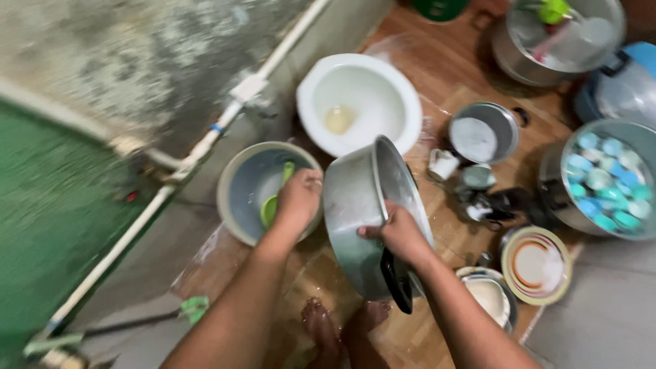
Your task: The person washes plastic cups and a large metal pot by hand in a basin of water on the floor, then rinses them under a tap and places them in a steamer insert.
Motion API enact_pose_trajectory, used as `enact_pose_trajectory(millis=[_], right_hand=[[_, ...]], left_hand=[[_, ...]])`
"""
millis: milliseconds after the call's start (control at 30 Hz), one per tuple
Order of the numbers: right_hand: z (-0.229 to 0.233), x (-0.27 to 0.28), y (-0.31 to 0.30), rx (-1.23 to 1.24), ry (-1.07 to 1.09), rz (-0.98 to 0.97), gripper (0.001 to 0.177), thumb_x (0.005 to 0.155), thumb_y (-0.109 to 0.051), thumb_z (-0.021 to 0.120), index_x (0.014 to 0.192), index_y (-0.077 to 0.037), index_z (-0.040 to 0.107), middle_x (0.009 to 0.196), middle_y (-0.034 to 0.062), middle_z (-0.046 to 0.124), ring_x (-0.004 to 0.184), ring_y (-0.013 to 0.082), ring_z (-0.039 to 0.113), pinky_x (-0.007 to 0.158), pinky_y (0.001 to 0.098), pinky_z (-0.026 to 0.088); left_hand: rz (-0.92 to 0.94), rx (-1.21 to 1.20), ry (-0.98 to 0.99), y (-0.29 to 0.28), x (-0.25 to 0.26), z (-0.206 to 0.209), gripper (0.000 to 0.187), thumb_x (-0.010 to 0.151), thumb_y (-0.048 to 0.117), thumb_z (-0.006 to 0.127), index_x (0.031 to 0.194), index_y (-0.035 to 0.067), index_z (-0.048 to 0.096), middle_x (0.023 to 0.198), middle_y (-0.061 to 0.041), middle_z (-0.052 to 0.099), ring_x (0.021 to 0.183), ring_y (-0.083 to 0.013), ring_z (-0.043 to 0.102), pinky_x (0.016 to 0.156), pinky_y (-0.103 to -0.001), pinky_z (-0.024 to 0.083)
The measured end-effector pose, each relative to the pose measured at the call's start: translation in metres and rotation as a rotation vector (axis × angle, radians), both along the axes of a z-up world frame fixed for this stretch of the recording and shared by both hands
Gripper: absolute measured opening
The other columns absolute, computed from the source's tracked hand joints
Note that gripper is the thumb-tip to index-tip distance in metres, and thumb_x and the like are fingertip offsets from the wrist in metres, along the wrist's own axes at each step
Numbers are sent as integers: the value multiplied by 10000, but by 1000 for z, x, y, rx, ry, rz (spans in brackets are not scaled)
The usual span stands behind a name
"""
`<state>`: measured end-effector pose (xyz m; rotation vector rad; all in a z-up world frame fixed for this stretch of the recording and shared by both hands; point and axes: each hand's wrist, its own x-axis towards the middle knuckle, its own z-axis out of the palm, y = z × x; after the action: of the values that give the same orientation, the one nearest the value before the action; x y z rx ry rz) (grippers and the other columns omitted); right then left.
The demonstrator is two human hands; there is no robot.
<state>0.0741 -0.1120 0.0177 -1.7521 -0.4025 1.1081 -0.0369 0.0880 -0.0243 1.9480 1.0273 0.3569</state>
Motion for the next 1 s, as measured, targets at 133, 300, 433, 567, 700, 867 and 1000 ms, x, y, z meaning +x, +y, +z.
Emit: enact_pose_trajectory(millis=[133,300,433,567,700,867,1000], right_hand=[[22,-63,40,-187,-333,329,448,779,-162,845,1198,-97,701,914,129,788,842,241,750,795,387,568],[42,-131,78,-211,-726,707,507,773,-54,697,1258,-195,650,973,173,729,919,372,693,787,481,536],[21,-165,97,-107,-827,797,401,746,-4,649,1126,-133,650,1005,135,707,928,377,679,746,492,536],[-20,-192,111,-122,-890,798,460,705,37,629,1134,-128,622,1023,120,692,971,355,674,740,483,542],[-60,-216,132,-183,-934,799,385,771,3,637,1139,-108,600,1055,128,679,995,342,669,769,469,552],[-94,-229,160,-164,-864,841,436,740,13,649,1159,-79,569,1114,145,642,1026,350,648,775,484,545],[-120,-223,195,69,-729,787,472,746,-22,664,1206,-34,561,1167,201,637,1090,410,627,888,478,528]], left_hand=[[136,-3,-33,45,-59,8,267,956,290,621,1084,75,714,1040,-138,763,995,-306,731,882,-390,545],[291,-64,62,70,-125,-7,342,1012,340,587,1158,48,689,1095,-190,747,1036,-355,705,915,-426,528],[383,-31,303,81,-170,-27,405,955,293,623,1272,41,634,1139,-224,711,1063,-391,670,925,-446,505],[359,-89,273,88,-188,-46,507,857,198,669,1325,26,577,1032,-180,772,993,-339,732,911,-405,531],[274,-163,271,93,-190,-52,417,861,196,696,1233,13,654,967,-195,765,914,-349,749,846,-413,562],[351,-179,228,109,-191,-70,509,799,189,718,1288,63,649,1061,-205,746,980,-358,729,871,-431,550],[311,107,103,134,-195,-95,524,818,201,765,1273,-32,648,1293,-268,630,1214,-392,603,1045,-417,459]])
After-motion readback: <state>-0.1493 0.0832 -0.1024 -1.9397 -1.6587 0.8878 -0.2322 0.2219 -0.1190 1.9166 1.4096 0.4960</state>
